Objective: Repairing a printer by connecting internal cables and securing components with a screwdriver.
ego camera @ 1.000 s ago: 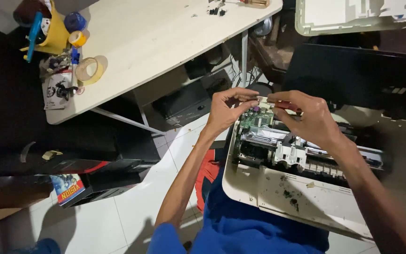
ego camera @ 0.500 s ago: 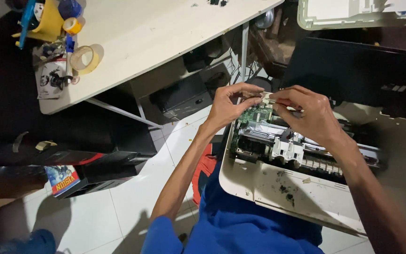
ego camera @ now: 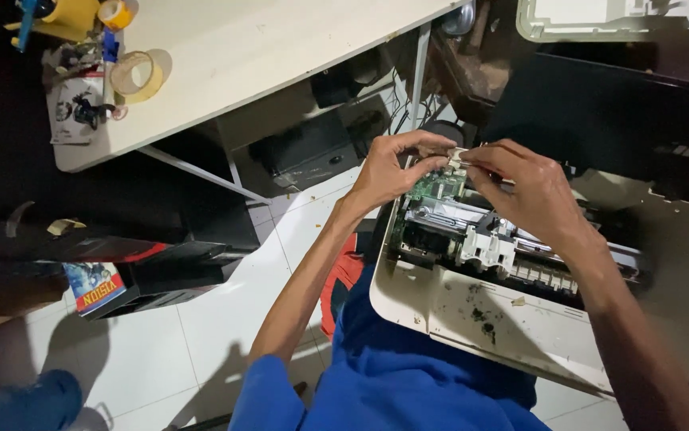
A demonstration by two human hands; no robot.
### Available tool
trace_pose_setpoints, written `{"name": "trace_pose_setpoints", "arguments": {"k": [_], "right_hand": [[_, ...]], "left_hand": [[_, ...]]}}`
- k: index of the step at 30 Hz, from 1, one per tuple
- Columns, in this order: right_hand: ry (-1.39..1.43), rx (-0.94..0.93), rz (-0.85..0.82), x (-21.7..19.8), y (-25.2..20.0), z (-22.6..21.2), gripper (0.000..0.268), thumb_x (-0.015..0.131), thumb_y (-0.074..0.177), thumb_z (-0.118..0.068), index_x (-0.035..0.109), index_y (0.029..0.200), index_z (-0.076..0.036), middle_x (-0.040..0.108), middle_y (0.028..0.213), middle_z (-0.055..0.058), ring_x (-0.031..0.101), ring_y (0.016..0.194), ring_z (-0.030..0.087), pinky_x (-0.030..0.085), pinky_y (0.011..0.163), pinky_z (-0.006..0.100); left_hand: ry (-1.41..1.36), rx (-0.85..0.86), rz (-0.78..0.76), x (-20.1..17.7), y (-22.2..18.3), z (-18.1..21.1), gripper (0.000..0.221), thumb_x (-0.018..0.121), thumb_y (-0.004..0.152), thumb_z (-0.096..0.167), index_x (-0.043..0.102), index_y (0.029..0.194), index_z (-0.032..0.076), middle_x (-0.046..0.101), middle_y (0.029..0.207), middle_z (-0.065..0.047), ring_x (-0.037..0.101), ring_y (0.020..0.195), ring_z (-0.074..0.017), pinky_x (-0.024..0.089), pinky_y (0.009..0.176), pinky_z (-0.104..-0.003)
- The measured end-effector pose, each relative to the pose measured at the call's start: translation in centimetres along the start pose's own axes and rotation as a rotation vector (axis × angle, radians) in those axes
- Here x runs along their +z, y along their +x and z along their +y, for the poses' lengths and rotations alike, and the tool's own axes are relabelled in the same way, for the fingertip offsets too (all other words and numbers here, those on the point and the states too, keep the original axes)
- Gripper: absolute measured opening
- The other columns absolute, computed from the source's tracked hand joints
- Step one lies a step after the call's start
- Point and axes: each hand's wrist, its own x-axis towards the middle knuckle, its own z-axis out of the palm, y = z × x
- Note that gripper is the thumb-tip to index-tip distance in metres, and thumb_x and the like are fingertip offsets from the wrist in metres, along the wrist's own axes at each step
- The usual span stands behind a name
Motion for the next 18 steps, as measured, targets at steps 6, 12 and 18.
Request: {"name": "trace_pose_setpoints", "arguments": {"k": [6,12,18], "right_hand": [[-0.055,-0.03,0.038,0.3,-0.2,0.6,0.02,0.075,0.095,-0.002,0.077,0.115,-0.003,0.072,0.105,0.018,0.073,0.093,0.033,0.061,0.081,0.04],[-0.051,-0.047,0.058,0.4,-0.3,0.8,0.019,0.074,0.098,-0.002,0.076,0.117,-0.004,0.071,0.107,0.019,0.071,0.096,0.035,0.061,0.084,0.04],[-0.038,-0.041,0.086,1.0,-0.2,1.0,0.021,0.076,0.095,0.0,0.078,0.116,-0.004,0.072,0.105,0.019,0.072,0.092,0.035,0.061,0.079,0.039]], "left_hand": [[0.0,0.023,-0.024,-0.2,0.2,0.1,0.028,0.075,0.101,0.011,0.071,0.128,0.017,0.077,0.111,-0.009,0.073,0.112,-0.0305,0.059,0.096,-0.048],[-0.005,0.037,-0.022,-0.2,0.2,0.5,0.029,0.075,0.101,0.012,0.07,0.128,0.018,0.077,0.111,-0.008,0.073,0.113,-0.029,0.059,0.096,-0.048],[-0.021,0.022,-0.036,-0.5,0.1,1.1,0.03,0.076,0.099,0.01,0.07,0.127,0.017,0.078,0.109,-0.007,0.075,0.108,-0.0249,0.06,0.095,-0.044]]}}
